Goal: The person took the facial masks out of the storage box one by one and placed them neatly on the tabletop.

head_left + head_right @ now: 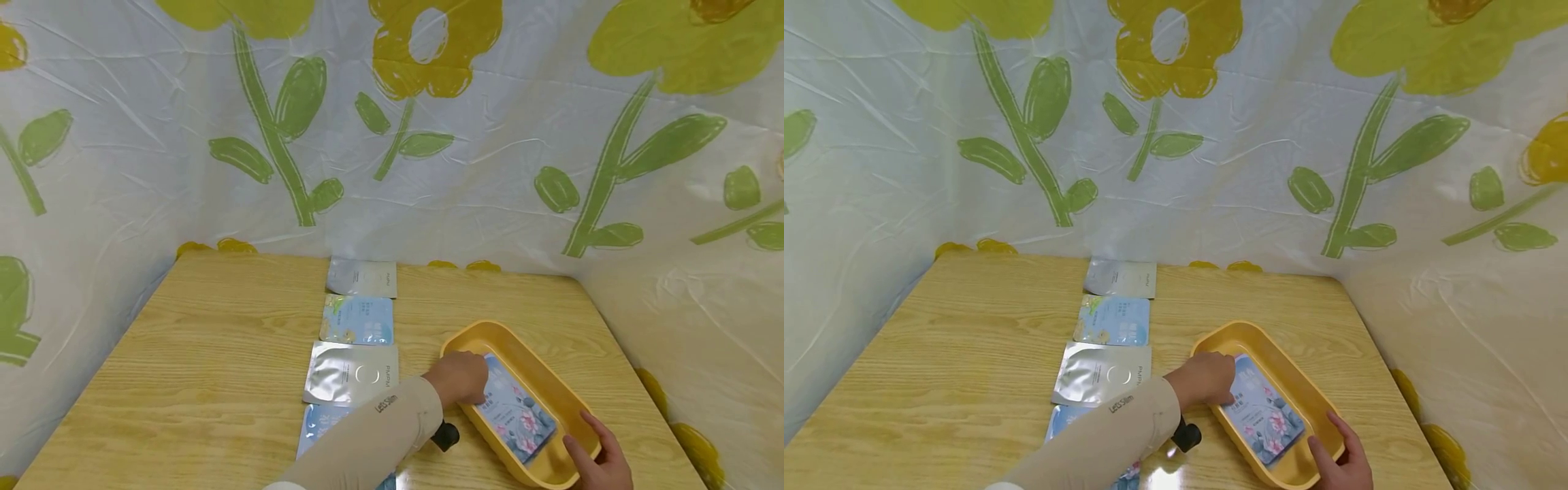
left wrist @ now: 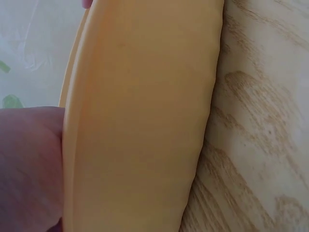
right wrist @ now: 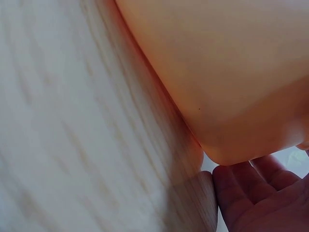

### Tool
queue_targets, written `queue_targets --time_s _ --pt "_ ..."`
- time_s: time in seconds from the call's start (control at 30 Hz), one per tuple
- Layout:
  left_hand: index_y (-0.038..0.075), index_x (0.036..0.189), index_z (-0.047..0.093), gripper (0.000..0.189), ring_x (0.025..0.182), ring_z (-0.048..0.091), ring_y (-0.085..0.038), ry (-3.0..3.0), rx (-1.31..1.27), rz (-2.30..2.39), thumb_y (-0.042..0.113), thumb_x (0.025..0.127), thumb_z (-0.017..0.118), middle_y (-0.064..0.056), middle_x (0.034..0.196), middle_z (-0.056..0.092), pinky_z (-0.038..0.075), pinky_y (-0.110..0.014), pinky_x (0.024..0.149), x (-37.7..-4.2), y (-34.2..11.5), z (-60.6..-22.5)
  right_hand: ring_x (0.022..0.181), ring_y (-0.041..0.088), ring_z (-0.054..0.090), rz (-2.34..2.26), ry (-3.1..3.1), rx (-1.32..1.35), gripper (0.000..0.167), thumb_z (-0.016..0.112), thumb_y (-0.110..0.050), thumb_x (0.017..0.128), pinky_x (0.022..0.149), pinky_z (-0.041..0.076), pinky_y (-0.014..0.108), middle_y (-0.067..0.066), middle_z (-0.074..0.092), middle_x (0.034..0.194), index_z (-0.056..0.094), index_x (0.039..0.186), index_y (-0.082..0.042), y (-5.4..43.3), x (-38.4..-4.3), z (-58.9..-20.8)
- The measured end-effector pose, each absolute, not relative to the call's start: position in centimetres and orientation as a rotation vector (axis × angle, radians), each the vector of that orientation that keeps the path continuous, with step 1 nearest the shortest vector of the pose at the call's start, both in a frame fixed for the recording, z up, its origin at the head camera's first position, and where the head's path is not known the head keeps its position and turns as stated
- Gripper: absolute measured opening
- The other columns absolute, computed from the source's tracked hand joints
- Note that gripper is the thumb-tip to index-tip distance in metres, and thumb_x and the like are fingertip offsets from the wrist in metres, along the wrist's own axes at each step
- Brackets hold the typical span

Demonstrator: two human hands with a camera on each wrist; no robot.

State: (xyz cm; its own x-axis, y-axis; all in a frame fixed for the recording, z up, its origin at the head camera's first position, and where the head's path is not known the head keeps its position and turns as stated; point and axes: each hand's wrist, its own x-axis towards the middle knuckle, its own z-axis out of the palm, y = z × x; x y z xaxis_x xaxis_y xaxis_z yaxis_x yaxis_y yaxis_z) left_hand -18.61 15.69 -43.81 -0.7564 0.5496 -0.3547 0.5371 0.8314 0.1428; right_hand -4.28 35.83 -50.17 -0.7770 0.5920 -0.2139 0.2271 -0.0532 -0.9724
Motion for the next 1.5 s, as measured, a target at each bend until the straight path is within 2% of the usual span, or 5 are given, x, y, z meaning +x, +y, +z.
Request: queue_targets --time_s 0.17,0.27,0.63,0.87,1.5 --pt "0.019 0.073 0.067 0.026 0.060 0.051 -0.008 2.658 0.858 0.082 0.037 0.090 0.076 0.009 0.076 0.059 0.043 -0.022 0.057 -18.5 15.5 -44.0 0.072 0.002 0.062 1.906 -1.939 -0.839 0.050 0.069 0.004 0.089 0.054 0.055 0.026 -0.022 0.060 0.089 0.062 0.119 -0.035 35.8 -4.2 -50.2" --pt "0.018 0.098 0.069 0.021 0.066 0.052 -0.008 2.672 0.822 0.125 0.036 0.090 0.076 0.008 0.087 0.060 0.044 -0.023 0.059 -18.4 15.6 -44.1 0.072 0.001 0.062 1.905 -1.930 -0.830 0.051 0.069 0.006 0.089 0.053 0.055 0.025 -0.022 0.060 0.089 0.063 0.117 -0.037 35.8 -4.1 -50.2" --pt "0.025 0.141 0.048 0.071 0.085 0.056 -0.006 2.674 0.681 0.353 0.035 0.082 0.085 0.007 0.103 0.063 0.048 -0.022 0.074 -18.6 15.7 -44.2 0.074 0.001 0.062 1.971 -1.878 -0.703 0.054 0.068 0.010 0.089 0.052 0.055 0.026 -0.018 0.062 0.091 0.067 0.114 -0.038 35.8 -4.0 -50.3" --pt "0.028 0.139 0.047 0.061 0.089 0.054 -0.003 2.643 0.655 0.488 0.028 0.088 0.080 0.009 0.114 0.063 0.046 -0.019 0.081 -19.1 15.6 -44.1 0.074 0.006 0.065 2.060 -1.781 -0.426 0.055 0.062 0.016 0.089 0.051 0.055 0.028 -0.012 0.065 0.095 0.072 0.116 -0.031 35.9 -3.7 -50.7" --pt "0.023 0.127 0.051 0.034 0.075 0.051 -0.008 2.622 0.579 0.541 0.014 0.098 0.066 0.007 0.087 0.054 0.044 -0.019 0.072 -19.7 15.0 -43.5 0.074 0.005 0.065 2.032 -1.809 -0.374 0.055 0.062 0.016 0.088 0.051 0.055 0.026 -0.012 0.066 0.095 0.072 0.116 -0.030 35.9 -3.8 -50.8"
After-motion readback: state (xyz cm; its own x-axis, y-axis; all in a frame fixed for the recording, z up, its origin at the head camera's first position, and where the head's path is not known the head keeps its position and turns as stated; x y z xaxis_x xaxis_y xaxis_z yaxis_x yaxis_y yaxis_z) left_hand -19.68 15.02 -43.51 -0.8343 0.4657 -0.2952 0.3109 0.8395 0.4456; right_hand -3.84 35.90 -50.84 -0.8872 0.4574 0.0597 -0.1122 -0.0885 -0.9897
